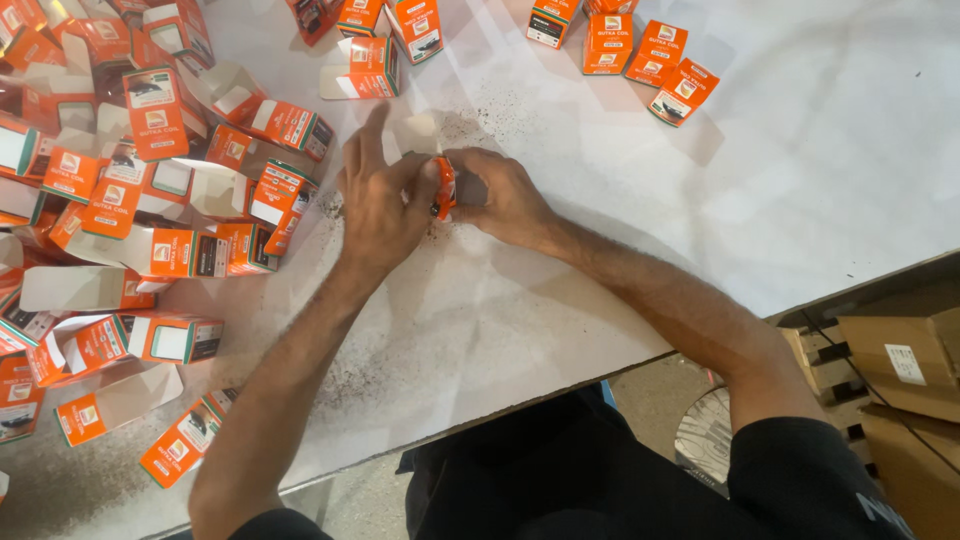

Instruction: The person folds small orange cardboard boxes at a work table. They pick up flat folded cartons one at a time, open and press the flaps into shape by hand, and place the finished boxes onto a pile on the table.

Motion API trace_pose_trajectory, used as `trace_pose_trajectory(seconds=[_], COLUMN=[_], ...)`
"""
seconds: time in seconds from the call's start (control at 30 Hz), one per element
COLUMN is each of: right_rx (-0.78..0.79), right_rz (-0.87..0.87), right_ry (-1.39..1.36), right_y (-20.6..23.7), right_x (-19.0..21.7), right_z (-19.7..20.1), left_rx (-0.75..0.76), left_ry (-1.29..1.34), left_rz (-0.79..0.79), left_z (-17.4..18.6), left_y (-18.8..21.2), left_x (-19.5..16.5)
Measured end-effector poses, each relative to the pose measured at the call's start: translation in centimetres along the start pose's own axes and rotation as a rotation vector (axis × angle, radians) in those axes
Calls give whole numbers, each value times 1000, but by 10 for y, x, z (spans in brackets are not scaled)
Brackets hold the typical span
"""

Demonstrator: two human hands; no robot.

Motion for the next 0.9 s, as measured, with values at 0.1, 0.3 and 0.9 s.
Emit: trace_pose_trajectory(seconds=[0.1,0.3,0.9], right_rx=[-10,-1,24], right_rz=[53,25,8], right_ry=[27,44,143], right_y=[-1,4,5], right_x=[-3,-10,-11], right_z=[1,-3,-4], left_rx=[-24,256,8], left_ry=[112,1031,699], left_rz=[109,685,342], left_z=[-3,-38,-32], left_y=[-3,-7,21], left_x=[8,37,9])
Point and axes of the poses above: each hand's wrist, its own y-axis away from the middle knuckle, its own z-axis out of the back of the hand, x = y × z, the point moved 1 cm from there along -y, towards the middle knuckle, and after that the axes turned 10 degrees about x, right-handed, at the moved point
